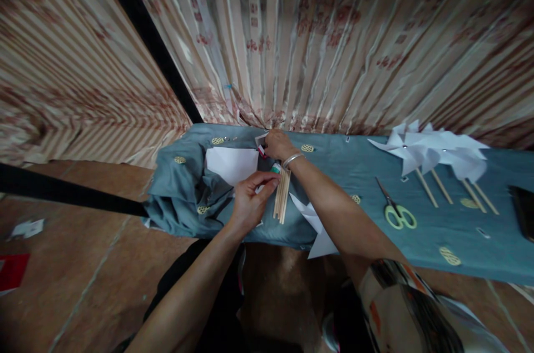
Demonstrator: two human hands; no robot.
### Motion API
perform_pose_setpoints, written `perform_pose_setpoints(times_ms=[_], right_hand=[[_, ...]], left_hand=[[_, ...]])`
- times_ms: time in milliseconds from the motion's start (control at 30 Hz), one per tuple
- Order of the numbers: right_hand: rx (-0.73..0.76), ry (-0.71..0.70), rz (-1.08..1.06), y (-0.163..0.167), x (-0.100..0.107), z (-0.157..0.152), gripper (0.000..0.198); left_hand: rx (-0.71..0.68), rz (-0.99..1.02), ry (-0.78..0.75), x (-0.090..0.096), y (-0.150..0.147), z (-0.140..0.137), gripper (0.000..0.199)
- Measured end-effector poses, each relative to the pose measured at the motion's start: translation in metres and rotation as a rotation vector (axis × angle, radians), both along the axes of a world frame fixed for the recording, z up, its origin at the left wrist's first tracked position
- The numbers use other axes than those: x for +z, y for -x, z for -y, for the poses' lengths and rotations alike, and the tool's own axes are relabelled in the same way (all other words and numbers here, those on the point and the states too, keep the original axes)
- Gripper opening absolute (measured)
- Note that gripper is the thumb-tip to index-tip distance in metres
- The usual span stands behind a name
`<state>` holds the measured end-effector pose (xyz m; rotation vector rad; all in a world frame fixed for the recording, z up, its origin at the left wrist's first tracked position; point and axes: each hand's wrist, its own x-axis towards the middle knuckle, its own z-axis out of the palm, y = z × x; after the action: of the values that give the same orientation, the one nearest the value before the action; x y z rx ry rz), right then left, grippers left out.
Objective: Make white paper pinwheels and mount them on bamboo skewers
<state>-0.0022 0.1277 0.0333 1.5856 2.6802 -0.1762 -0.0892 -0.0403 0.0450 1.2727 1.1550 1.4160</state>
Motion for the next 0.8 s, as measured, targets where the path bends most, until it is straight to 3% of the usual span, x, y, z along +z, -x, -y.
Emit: perform_pose_setpoints(times_ms=[567, 700, 800], right_hand=[[-0.064, -0.049, -0.255, -0.006, -0.006, 0.020, 0.026], [-0.112, -0.065, -0.396, -0.011, -0.011, 0.024, 0.026], [-0.164, -0.072, -0.533, -0.017, -0.014, 0.025, 0.023]], left_hand=[[-0.004, 0.001, -0.003, -0.001, -0.001, 0.001, 0.014], [0.002, 0.045, 0.053, 0.001, -0.002, 0.000, 0.014], [0.000, 0.202, 0.160, 0.002, -0.005, -0.001, 0.010]])
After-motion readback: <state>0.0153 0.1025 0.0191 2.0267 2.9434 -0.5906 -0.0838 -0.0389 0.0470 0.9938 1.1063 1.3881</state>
